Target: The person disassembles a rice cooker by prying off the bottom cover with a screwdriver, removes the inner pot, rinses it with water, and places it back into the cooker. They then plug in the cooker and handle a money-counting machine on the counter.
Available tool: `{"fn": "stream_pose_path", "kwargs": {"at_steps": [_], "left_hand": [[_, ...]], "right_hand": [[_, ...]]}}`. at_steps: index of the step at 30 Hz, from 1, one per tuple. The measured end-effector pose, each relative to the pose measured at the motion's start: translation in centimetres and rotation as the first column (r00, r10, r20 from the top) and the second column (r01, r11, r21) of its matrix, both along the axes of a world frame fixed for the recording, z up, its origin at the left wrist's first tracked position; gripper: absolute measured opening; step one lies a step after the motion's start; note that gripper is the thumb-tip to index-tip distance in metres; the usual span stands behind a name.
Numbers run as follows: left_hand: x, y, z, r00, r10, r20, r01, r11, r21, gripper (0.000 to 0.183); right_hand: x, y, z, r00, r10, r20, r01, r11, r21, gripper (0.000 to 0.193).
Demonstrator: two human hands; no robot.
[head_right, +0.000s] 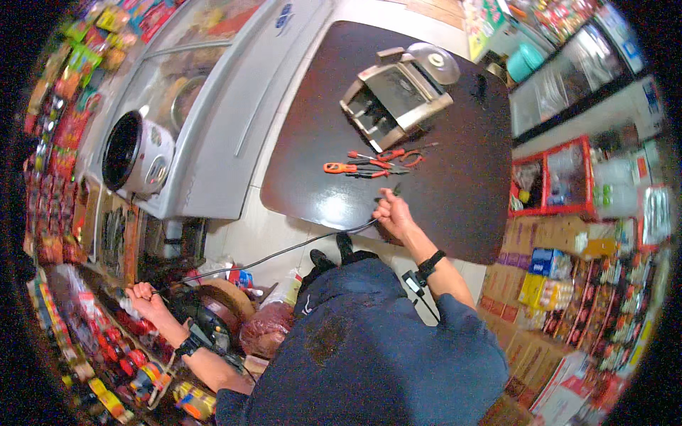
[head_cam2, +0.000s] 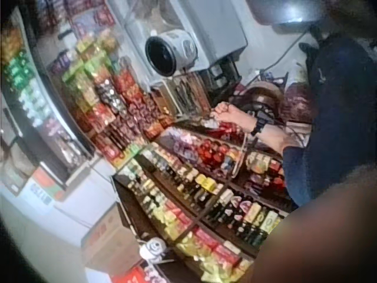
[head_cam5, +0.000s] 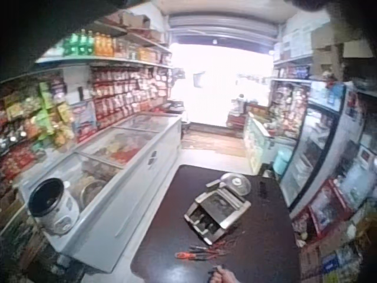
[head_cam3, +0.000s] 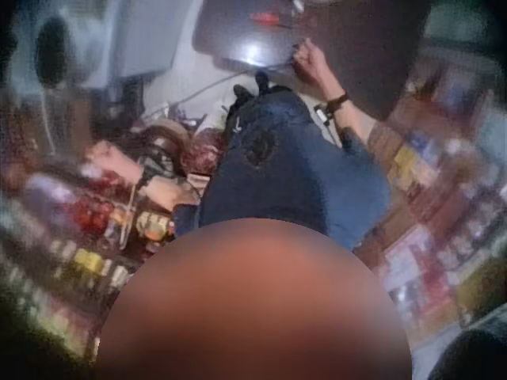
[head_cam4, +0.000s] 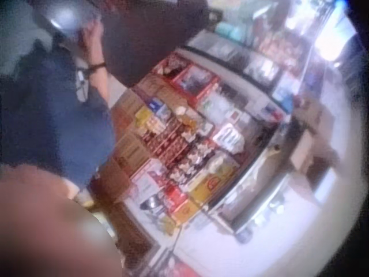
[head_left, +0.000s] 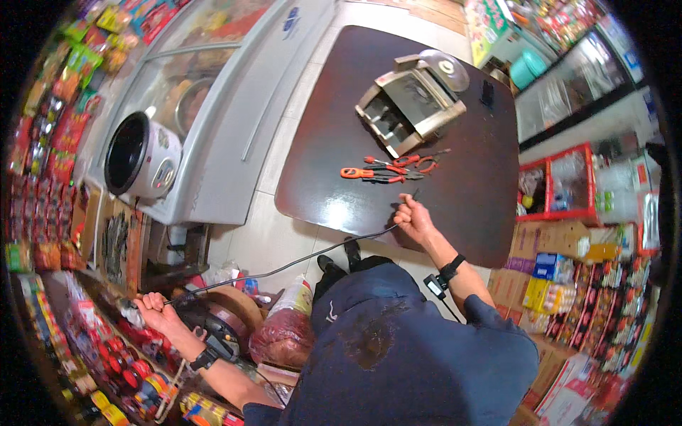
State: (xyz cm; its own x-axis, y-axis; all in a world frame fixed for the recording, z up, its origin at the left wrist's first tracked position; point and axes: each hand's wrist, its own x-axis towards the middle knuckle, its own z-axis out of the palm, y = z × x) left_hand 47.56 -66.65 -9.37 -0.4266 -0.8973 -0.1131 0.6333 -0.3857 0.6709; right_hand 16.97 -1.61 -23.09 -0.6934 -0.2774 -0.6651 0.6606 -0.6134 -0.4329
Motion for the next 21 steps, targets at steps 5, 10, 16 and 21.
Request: {"fn": "stream_pose_path", "kwargs": {"at_steps": [5, 10, 16, 21], "left_hand": [[-8.1, 1.1, -3.9, 0.996, -0.085, 0.019, 0.083, 0.989, 0.121, 0.03], [-17.6, 12.0, -3.7, 0.903, -0.369, 0.219, 0.391, 0.919, -0.062, 0.022], [-26.5, 29.1, -2.1, 0.704, -0.629, 0.329, 0.662, 0.749, 0.015, 0.013], [-32.5, 39.3, -2.5, 0.554, -0.687, 0.47, 0.801, 0.593, -0.077, 0.023]], "right_hand": [[0.9, 7.7, 0.0, 0.978, -0.177, -0.113, 0.203, 0.93, 0.307, 0.022], [-1.2, 10.1, 1.2, 0.964, -0.098, -0.248, 0.206, 0.863, 0.461, 0.019], [-6.3, 8.9, 2.6, 0.915, 0.161, -0.369, 0.004, 0.913, 0.408, 0.02], [-10.9, 11.2, 1.5, 0.907, 0.257, -0.333, -0.019, 0.816, 0.578, 0.026]]}}
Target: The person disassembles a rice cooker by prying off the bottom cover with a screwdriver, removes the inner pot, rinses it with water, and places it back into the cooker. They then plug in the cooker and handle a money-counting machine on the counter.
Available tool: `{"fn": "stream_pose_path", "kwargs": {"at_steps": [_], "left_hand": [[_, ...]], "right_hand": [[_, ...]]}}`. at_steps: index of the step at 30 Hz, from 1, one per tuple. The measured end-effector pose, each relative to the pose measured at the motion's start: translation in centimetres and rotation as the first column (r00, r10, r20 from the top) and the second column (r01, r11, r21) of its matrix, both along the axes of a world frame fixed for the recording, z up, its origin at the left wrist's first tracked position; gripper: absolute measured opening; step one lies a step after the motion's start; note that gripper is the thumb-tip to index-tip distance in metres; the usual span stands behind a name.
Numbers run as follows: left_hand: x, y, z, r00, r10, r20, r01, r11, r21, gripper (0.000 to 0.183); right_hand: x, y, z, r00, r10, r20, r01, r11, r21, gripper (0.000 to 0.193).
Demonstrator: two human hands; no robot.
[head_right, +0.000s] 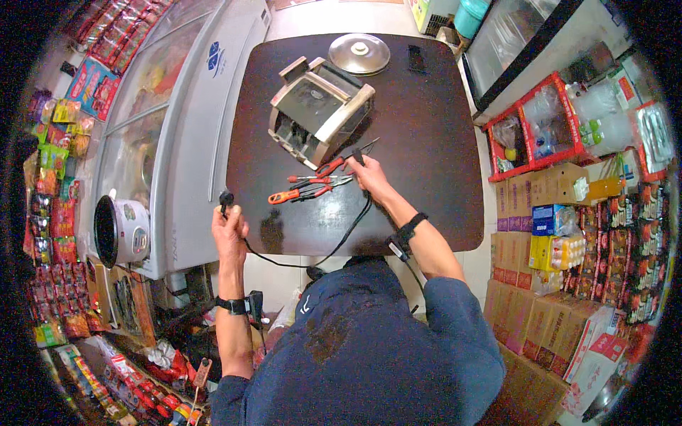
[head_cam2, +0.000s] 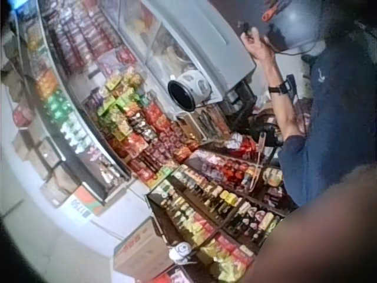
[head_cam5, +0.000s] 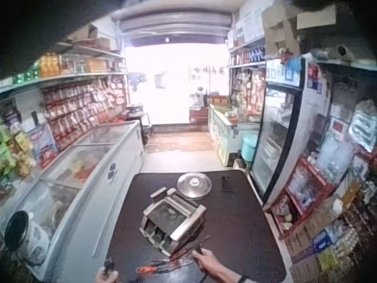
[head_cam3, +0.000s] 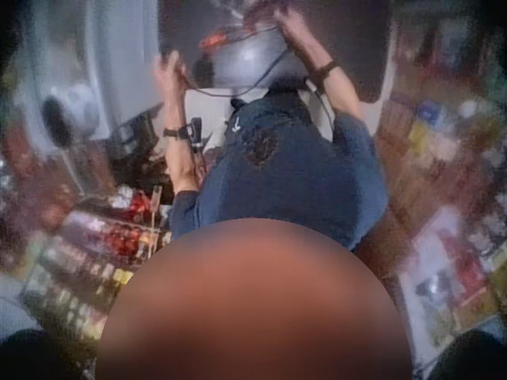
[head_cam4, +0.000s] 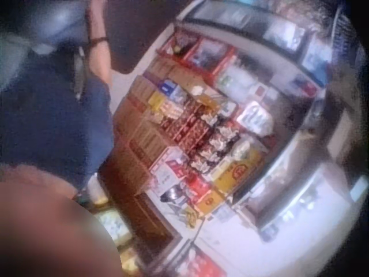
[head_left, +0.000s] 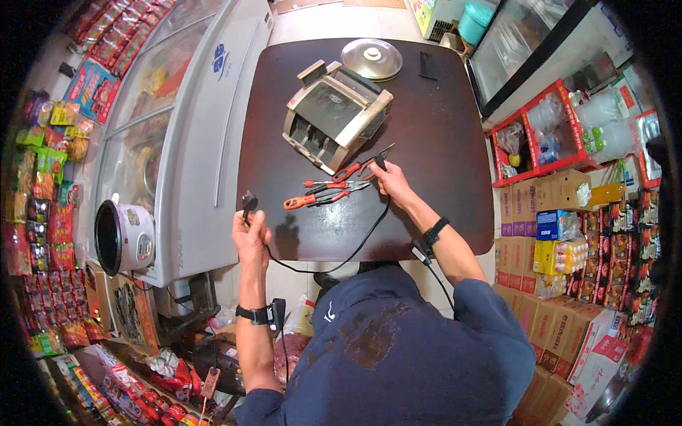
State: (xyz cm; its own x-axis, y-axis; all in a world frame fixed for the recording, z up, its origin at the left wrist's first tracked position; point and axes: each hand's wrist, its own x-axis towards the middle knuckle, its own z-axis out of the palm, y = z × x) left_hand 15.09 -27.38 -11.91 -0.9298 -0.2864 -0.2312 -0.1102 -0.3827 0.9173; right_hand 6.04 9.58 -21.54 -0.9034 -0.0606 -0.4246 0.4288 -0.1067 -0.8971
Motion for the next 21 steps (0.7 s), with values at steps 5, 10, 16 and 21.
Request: {"fn": "stream_pose_path", "kwargs": {"at_steps": [5, 10, 16, 21], "left_hand": [[-5.2, 4.1, -2.0, 0.984, 0.036, 0.177, 0.01, 0.967, -0.254, 0.03], [-8.9, 5.8, -3.5, 0.965, -0.003, 0.261, 0.076, 0.959, -0.271, 0.047], [-9.9, 7.4, -5.2, 0.949, -0.016, 0.315, 0.062, 0.989, -0.135, 0.045], [-9.7, 7.1, -7.0, 0.931, -0.037, 0.364, 0.052, 0.998, -0.031, 0.046]], "right_hand": [[-5.4, 1.1, -2.7, 0.977, -0.191, 0.092, 0.201, 0.973, -0.111, 0.04], [-9.6, 2.0, -1.6, 0.951, -0.121, -0.285, 0.221, 0.91, 0.35, 0.037], [-17.4, 1.7, 3.4, 0.804, 0.248, -0.54, 0.227, 0.711, 0.665, 0.043], [-22.1, 0.5, 6.1, 0.837, 0.516, -0.183, -0.008, 0.346, 0.938, 0.047]]}}
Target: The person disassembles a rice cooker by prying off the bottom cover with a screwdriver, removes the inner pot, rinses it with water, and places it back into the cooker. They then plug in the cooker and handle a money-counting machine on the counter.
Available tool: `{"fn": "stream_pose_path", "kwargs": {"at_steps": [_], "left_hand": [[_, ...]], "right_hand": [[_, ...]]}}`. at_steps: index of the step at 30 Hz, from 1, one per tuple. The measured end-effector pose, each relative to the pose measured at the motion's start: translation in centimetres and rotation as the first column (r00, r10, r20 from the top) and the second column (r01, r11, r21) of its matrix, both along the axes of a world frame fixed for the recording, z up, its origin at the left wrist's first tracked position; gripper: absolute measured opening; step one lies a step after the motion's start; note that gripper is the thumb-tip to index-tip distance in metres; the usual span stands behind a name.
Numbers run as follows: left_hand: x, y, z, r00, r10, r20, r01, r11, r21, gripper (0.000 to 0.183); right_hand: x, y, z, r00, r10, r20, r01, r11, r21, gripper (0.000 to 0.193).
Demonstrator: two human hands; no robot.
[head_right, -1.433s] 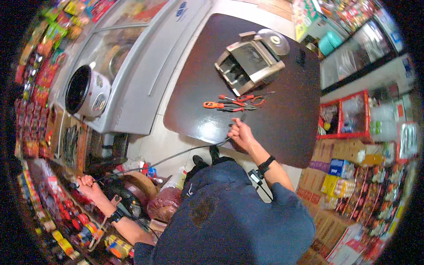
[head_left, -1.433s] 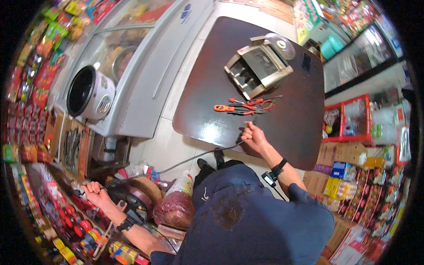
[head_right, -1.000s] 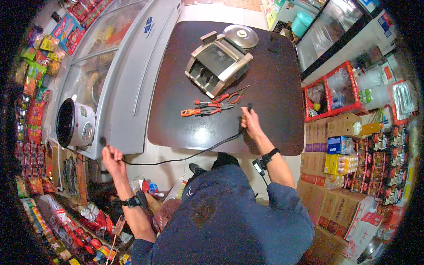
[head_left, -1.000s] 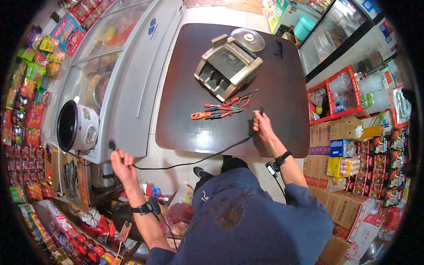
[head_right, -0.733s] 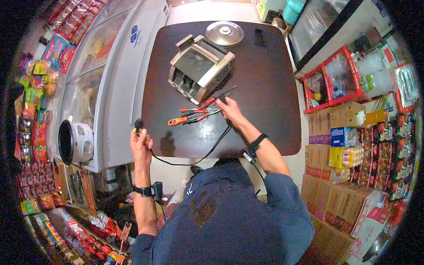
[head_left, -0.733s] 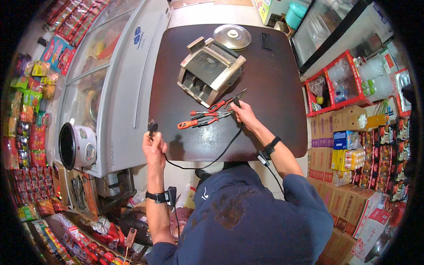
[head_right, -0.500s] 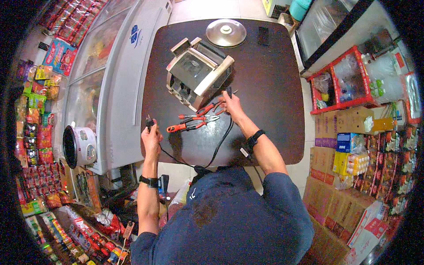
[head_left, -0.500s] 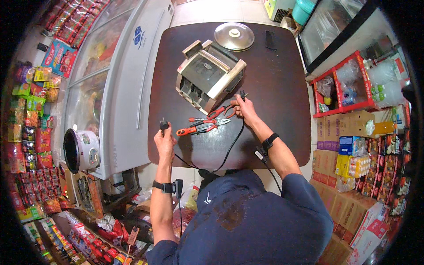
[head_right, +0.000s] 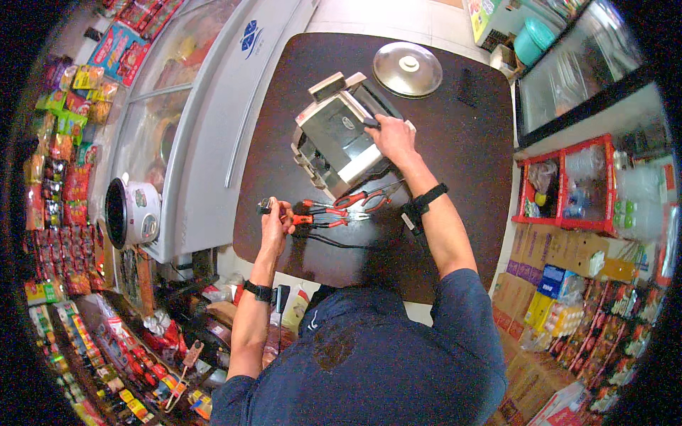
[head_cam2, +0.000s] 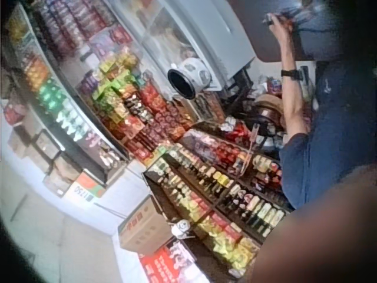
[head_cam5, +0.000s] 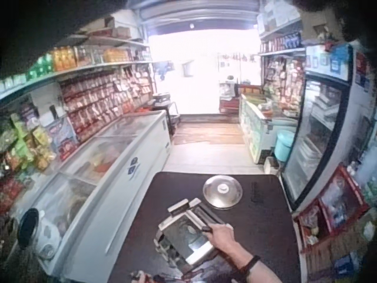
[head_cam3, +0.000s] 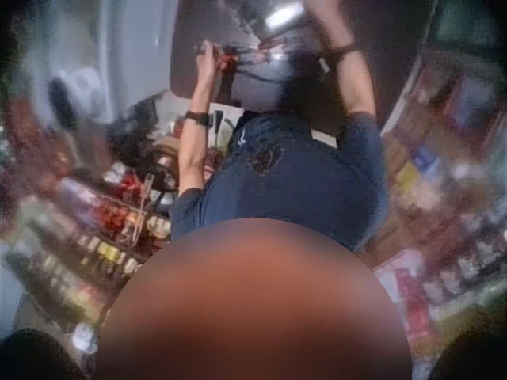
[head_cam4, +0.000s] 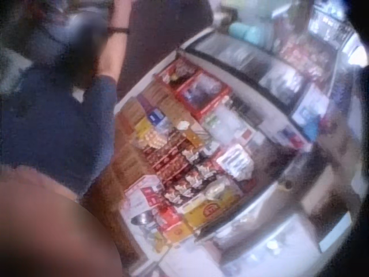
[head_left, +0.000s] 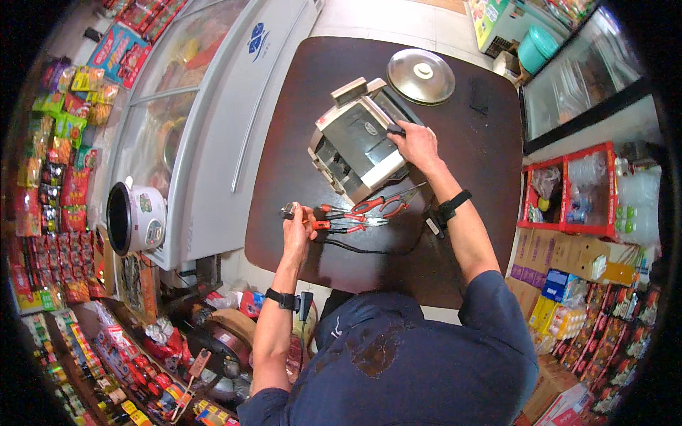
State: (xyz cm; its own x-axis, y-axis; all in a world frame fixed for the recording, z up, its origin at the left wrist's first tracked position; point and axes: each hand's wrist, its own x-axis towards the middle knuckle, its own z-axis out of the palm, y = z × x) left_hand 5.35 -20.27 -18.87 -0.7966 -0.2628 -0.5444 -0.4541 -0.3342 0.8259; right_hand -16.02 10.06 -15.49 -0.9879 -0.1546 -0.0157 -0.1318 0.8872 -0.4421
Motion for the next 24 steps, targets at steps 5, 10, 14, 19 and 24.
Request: {"fn": "stream_pose_path", "kwargs": {"at_steps": [5, 10, 14, 19, 24], "left_hand": [[0.1, -0.7, -2.3, 0.994, 0.073, 0.079, -0.077, 0.995, 0.06, 0.049], [0.9, -1.5, -3.6, 0.989, 0.067, 0.132, -0.082, 0.991, 0.104, 0.048], [1.1, -2.3, -4.2, 0.99, 0.077, 0.121, -0.092, 0.988, 0.123, 0.047], [1.1, -2.7, -4.7, 0.98, 0.095, 0.175, -0.118, 0.985, 0.128, 0.044], [0.5, -1.6, -5.6, 0.977, 0.076, 0.2, -0.102, 0.987, 0.122, 0.045]], "right_hand": [[-0.5, -0.3, 0.2, 0.998, 0.017, -0.055, -0.013, 0.998, 0.068, 0.034], [-1.2, 0.4, 0.6, 0.994, -0.041, -0.102, 0.036, 0.998, -0.048, 0.031], [-2.6, 0.5, 1.3, 0.995, -0.081, 0.051, 0.082, 0.996, -0.021, 0.042], [-2.3, -1.2, 0.6, 0.98, 0.074, 0.185, -0.053, 0.992, -0.114, 0.054], [-3.3, -1.6, -1.1, 0.975, 0.208, 0.081, -0.196, 0.971, -0.134, 0.042]]}}
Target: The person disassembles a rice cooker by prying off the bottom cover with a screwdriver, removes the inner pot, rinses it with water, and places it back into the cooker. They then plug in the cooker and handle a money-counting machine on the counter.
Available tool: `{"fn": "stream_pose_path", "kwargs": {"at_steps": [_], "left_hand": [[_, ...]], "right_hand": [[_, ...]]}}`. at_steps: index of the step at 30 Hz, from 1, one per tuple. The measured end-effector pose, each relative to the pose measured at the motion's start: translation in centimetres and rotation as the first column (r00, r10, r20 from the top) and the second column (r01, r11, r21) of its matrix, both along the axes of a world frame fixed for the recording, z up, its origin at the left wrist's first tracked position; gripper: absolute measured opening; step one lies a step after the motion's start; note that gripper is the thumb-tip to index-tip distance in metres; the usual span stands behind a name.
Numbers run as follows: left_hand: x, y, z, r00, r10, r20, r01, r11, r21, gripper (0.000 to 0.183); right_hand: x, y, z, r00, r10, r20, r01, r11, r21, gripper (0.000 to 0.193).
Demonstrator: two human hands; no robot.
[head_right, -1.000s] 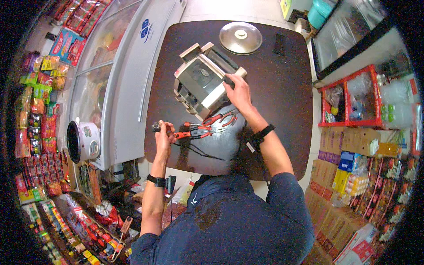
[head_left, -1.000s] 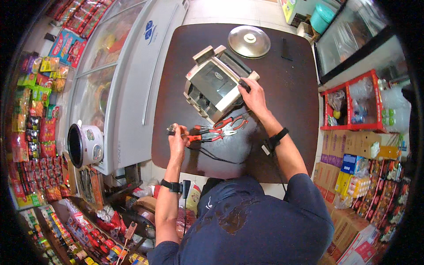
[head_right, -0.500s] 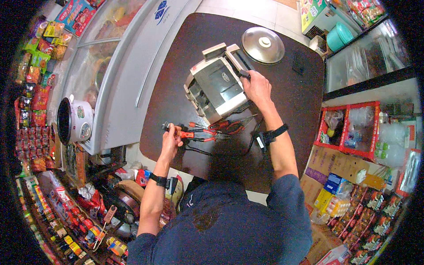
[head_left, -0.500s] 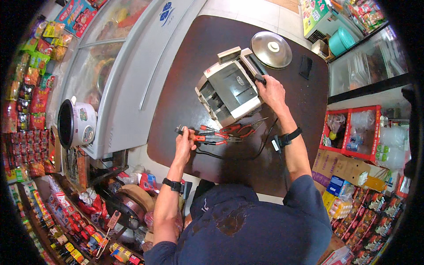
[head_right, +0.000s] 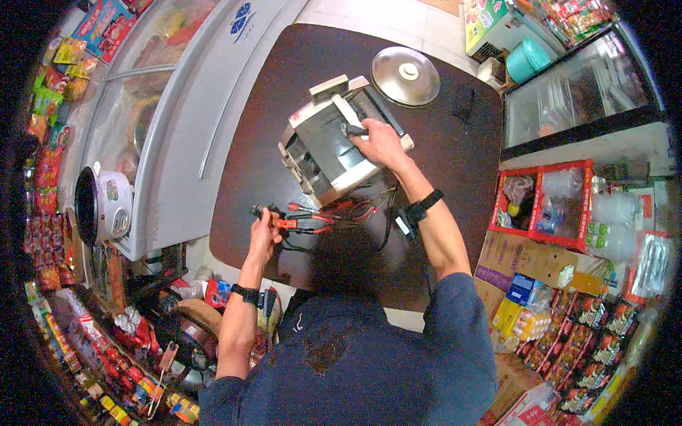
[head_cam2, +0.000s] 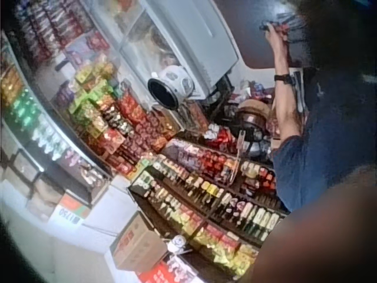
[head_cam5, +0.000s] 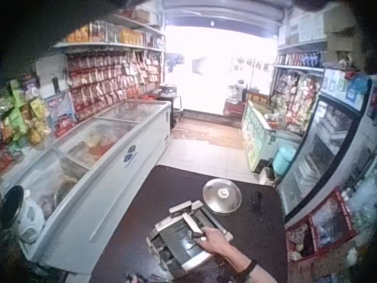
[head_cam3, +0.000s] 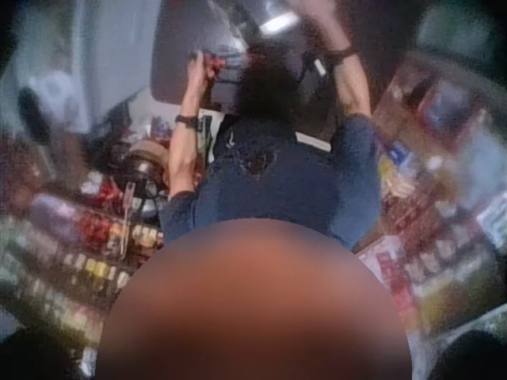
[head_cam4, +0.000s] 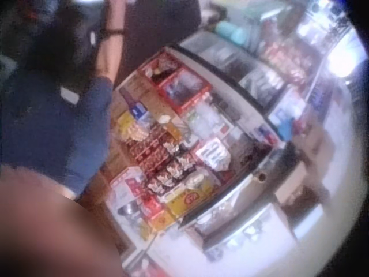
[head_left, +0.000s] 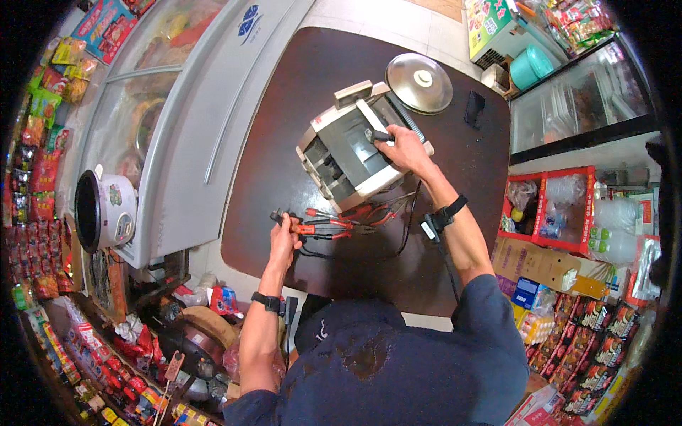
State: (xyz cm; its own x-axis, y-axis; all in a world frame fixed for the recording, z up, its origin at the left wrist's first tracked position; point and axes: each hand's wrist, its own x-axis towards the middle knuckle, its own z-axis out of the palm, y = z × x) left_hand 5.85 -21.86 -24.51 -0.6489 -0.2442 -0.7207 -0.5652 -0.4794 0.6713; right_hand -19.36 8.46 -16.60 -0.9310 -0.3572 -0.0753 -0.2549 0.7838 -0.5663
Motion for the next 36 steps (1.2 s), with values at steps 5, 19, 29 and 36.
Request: {"fn": "stream_pose_path", "kwargs": {"at_steps": [5, 19, 29, 36], "left_hand": [[1.4, 1.0, -0.8, 0.999, -0.041, 0.012, 0.04, 0.998, 0.047, 0.041], [2.8, 1.4, -5.6, 0.98, -0.183, 0.082, 0.198, 0.815, -0.544, 0.038], [2.7, 11.1, -7.7, 0.803, -0.471, -0.365, -0.058, 0.548, -0.834, 0.036], [4.5, 19.8, -3.1, 0.782, -0.583, -0.22, 0.294, 0.657, -0.694, 0.04]], "right_hand": [[0.0, 0.5, -2.0, 0.926, -0.134, 0.354, 0.262, 0.902, -0.344, 0.042], [4.2, -1.3, 2.8, 0.83, -0.107, 0.548, 0.472, 0.659, -0.586, 0.012], [5.7, -1.7, 7.2, 0.891, 0.023, 0.453, 0.33, 0.653, -0.682, 0.012], [7.5, -1.3, 10.0, 0.868, 0.077, 0.49, 0.331, 0.645, -0.688, 0.013]]}}
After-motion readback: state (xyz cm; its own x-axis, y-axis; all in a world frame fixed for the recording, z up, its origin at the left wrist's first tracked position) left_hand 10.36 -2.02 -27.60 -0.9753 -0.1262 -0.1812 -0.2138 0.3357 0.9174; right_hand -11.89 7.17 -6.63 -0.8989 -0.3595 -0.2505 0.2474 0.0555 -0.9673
